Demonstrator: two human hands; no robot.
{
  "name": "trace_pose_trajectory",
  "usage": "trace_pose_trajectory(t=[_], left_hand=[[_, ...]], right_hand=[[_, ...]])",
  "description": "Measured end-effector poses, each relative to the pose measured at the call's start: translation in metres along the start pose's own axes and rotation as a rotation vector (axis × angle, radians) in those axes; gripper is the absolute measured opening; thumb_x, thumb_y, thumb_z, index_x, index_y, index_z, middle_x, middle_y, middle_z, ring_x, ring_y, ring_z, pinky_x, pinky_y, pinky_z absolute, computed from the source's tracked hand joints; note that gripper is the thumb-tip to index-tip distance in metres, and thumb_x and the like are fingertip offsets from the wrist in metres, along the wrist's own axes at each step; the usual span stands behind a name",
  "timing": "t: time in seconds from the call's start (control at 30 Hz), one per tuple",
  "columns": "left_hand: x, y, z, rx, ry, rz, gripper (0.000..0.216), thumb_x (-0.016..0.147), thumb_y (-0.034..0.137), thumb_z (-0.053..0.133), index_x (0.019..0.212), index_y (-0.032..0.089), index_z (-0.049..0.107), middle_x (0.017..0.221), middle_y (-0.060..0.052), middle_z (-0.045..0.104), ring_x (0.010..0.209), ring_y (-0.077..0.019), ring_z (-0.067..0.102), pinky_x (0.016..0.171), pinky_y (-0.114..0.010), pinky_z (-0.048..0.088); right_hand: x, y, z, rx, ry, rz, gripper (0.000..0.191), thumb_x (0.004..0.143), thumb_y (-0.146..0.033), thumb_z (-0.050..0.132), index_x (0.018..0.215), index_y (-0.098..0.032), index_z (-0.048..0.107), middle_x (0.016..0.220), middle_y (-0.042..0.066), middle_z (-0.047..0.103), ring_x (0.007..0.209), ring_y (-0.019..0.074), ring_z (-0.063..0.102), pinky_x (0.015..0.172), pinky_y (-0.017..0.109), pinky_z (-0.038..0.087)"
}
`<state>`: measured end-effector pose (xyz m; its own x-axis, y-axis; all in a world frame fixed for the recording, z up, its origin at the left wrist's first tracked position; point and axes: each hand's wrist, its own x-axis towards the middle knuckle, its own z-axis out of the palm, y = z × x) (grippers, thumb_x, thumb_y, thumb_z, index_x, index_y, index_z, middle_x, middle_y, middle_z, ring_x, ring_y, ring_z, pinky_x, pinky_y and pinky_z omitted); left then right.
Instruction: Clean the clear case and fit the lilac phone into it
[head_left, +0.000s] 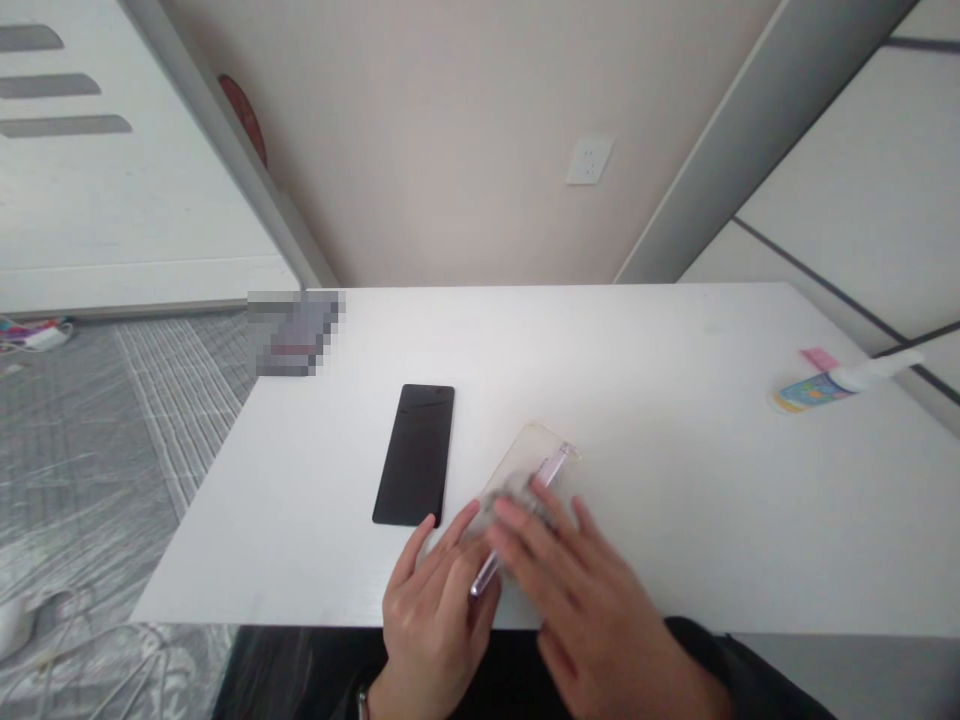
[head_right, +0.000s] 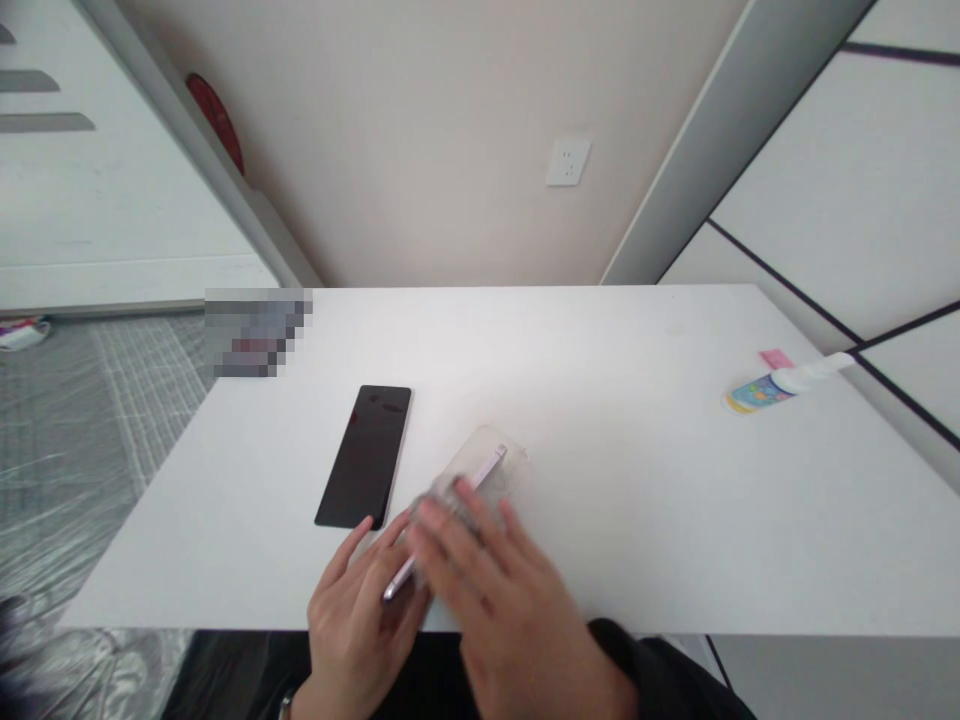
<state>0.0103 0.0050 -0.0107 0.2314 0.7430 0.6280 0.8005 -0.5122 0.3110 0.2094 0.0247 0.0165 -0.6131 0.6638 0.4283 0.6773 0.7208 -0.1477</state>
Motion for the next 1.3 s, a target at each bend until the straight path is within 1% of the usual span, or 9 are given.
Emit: trace_pose_trajectory(t=[0.2,0.33,0.47,0.67,0.73,0.83,1.0,1.1,1.3], left_hand=[[0.0012,0.0019,-0.0021,-0.054,-0.047,-0.032,0.021,0.1,0.007,0.055,0.111,0.022,0.065,0.1,0.001,0.083,0.114,-0.0189,0.076,0.119,-0.033,0.04],[0.0006,0.0018,-0.0023,-0.044,-0.009,-0.005,0.019,0.106,0.012,0.046,0.108,0.018,0.065,0.105,-0.005,0.083,0.118,-0.0175,0.074,0.121,-0.03,0.037],[-0.0006,0.0007,-0.0026,-0.053,-0.057,-0.017,0.018,0.102,0.008,0.054,0.11,0.02,0.066,0.1,0.0,0.083,0.118,-0.0172,0.074,0.123,-0.03,0.035],[-0.0002,-0.0006,-0.0025,-0.045,-0.025,0.006,0.017,0.104,0.01,0.051,0.109,0.016,0.065,0.102,-0.004,0.083,0.12,-0.0168,0.073,0.125,-0.029,0.033],[0.0003,-0.0006,-0.0023,-0.047,-0.049,0.013,0.017,0.101,0.007,0.055,0.109,0.018,0.066,0.099,-0.002,0.083,0.119,-0.017,0.073,0.125,-0.029,0.032],[0.001,0.0001,-0.0023,-0.029,-0.012,0.007,0.019,0.106,0.012,0.047,0.107,0.016,0.065,0.103,-0.007,0.083,0.116,-0.0165,0.075,0.124,-0.028,0.033],[0.0003,0.0006,-0.0029,-0.04,-0.06,-0.011,0.018,0.103,0.009,0.054,0.112,0.02,0.066,0.102,-0.001,0.083,0.117,-0.0172,0.074,0.123,-0.03,0.035],[-0.0007,-0.0007,-0.0027,-0.018,-0.027,0.011,0.019,0.108,0.016,0.046,0.111,0.015,0.065,0.108,-0.01,0.082,0.115,-0.0172,0.075,0.121,-0.031,0.038],[0.0,-0.0013,-0.0034,-0.023,-0.045,0.019,0.015,0.104,0.012,0.053,0.109,0.017,0.066,0.103,-0.005,0.083,0.117,-0.0159,0.074,0.122,-0.028,0.035]], right_hand=[[-0.001,-0.0018,-0.0007,-0.043,0.011,0.141,0.093,0.078,-0.002,0.04,0.168,-0.012,0.018,0.166,0.008,0.04,0.162,0.0257,0.014,0.125,0.053,0.031],[-0.0011,-0.0046,0.0004,0.028,-0.009,-0.043,0.09,0.077,-0.004,0.042,0.165,-0.012,0.029,0.165,0.004,0.044,0.161,0.023,0.02,0.12,0.04,0.042],[0.0018,-0.0028,0.0017,-0.02,0.041,0.149,0.088,0.077,-0.001,0.041,0.163,-0.008,0.031,0.162,0.01,0.047,0.162,0.0242,0.015,0.127,0.049,0.027],[0.0034,-0.0045,0.0023,0.008,0.005,0.047,0.086,0.075,-0.001,0.04,0.161,-0.01,0.038,0.167,0.004,0.041,0.162,0.0212,0.012,0.131,0.043,0.014],[0.0023,-0.0041,0.002,-0.025,0.021,0.158,0.086,0.076,0.0,0.04,0.161,-0.006,0.033,0.168,0.01,0.038,0.163,0.0242,0.01,0.129,0.048,0.017],[-0.0001,-0.0061,0.0013,0.007,-0.016,0.013,0.089,0.075,-0.002,0.04,0.163,-0.01,0.033,0.172,0.003,0.027,0.162,0.0252,0.013,0.125,0.041,0.031],[-0.0023,-0.0043,-0.0002,-0.04,0.006,0.125,0.093,0.075,-0.001,0.041,0.166,-0.007,0.023,0.172,0.007,0.026,0.163,0.0253,0.009,0.128,0.049,0.021],[-0.0019,-0.0043,0.0,0.015,-0.002,-0.029,0.09,0.076,-0.004,0.04,0.165,-0.009,0.028,0.174,0.002,0.019,0.162,0.026,0.012,0.128,0.042,0.022],[-0.001,-0.0044,0.0025,0.009,0.022,0.12,0.086,0.074,-0.002,0.041,0.16,-0.007,0.038,0.17,0.008,0.033,0.162,0.0272,0.013,0.127,0.049,0.027]])
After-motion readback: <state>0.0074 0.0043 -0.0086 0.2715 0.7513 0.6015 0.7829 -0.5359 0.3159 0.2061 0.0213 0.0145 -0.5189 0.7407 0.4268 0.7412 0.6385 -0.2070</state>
